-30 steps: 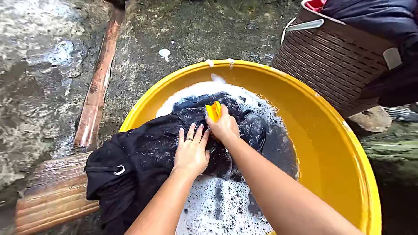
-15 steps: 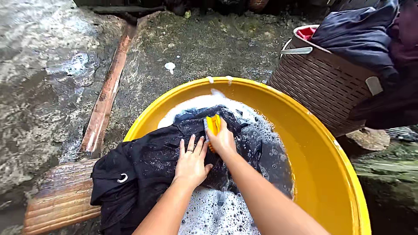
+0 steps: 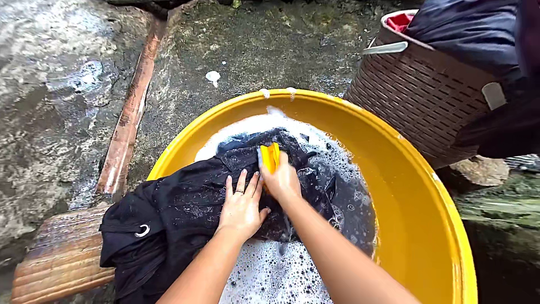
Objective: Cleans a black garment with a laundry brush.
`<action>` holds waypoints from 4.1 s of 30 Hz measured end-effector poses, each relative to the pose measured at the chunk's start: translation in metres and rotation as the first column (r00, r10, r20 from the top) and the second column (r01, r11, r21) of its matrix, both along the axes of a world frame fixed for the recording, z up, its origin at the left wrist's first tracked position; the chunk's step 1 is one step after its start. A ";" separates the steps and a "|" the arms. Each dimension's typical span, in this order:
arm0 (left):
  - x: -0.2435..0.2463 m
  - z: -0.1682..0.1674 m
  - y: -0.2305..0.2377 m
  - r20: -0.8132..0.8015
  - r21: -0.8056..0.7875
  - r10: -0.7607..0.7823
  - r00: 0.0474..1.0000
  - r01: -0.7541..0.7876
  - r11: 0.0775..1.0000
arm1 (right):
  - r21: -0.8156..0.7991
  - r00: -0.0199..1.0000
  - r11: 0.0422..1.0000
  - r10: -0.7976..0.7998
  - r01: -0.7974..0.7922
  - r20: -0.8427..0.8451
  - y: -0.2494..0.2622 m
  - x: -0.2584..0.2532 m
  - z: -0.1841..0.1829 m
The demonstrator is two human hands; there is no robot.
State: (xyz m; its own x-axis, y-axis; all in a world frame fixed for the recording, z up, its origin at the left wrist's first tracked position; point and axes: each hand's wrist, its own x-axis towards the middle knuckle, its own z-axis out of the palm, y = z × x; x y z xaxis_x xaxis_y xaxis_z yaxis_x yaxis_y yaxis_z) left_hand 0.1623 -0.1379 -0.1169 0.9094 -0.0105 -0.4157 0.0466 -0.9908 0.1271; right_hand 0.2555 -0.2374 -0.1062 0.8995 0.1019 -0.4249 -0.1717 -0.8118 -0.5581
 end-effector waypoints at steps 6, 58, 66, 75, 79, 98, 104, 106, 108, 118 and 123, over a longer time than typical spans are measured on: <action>0.000 0.001 0.000 -0.034 0.017 -0.048 0.998 0.048 0.999 | -0.038 0.981 0.997 0.057 -0.066 -0.188 -0.060 -0.092 0.022; 0.003 -0.011 -0.015 0.060 0.027 0.082 0.995 -0.084 0.996 | -0.307 0.874 0.824 -0.481 0.477 0.069 -0.183 -0.039 -0.058; 0.003 -0.008 -0.013 0.015 0.039 0.086 0.996 -0.087 0.995 | 0.042 0.996 0.996 -0.083 0.083 -0.016 -0.069 -0.072 0.017; 0.000 -0.011 -0.012 0.048 -0.004 0.094 0.994 -0.094 0.996 | -0.073 0.992 0.989 0.129 -0.128 0.012 -0.003 0.002 0.004; 0.004 -0.007 -0.013 0.018 0.005 0.077 0.997 -0.078 0.997 | -0.016 0.967 0.996 0.082 -0.088 -0.242 -0.061 -0.075 0.019; 0.006 -0.009 -0.014 0.026 0.018 0.079 0.997 -0.080 0.997 | 0.096 0.869 0.904 -0.427 0.416 0.249 -0.170 -0.063 -0.029; 0.005 -0.011 -0.012 0.032 0.024 0.081 0.996 -0.082 0.996 | -0.163 0.842 0.837 -0.536 0.522 -0.055 -0.142 -0.021 -0.030; 0.007 -0.011 -0.012 0.017 0.028 0.083 0.996 -0.083 0.996 | -0.013 0.912 0.914 -0.406 0.406 -0.047 -0.105 -0.032 -0.013; 0.007 -0.008 -0.012 -0.002 0.024 0.088 0.996 -0.088 0.996 | 0.143 0.982 0.973 -0.187 0.180 0.035 -0.075 -0.052 0.003; 0.004 -0.008 -0.011 0.016 -0.010 0.110 0.994 -0.109 0.994 | -0.083 0.811 0.807 -0.582 0.585 0.058 -0.154 -0.033 -0.034; 0.005 -0.002 -0.012 -0.002 -0.018 0.117 0.993 -0.117 0.993 | 0.343 0.956 0.906 -0.285 0.246 0.066 -0.063 -0.064 0.011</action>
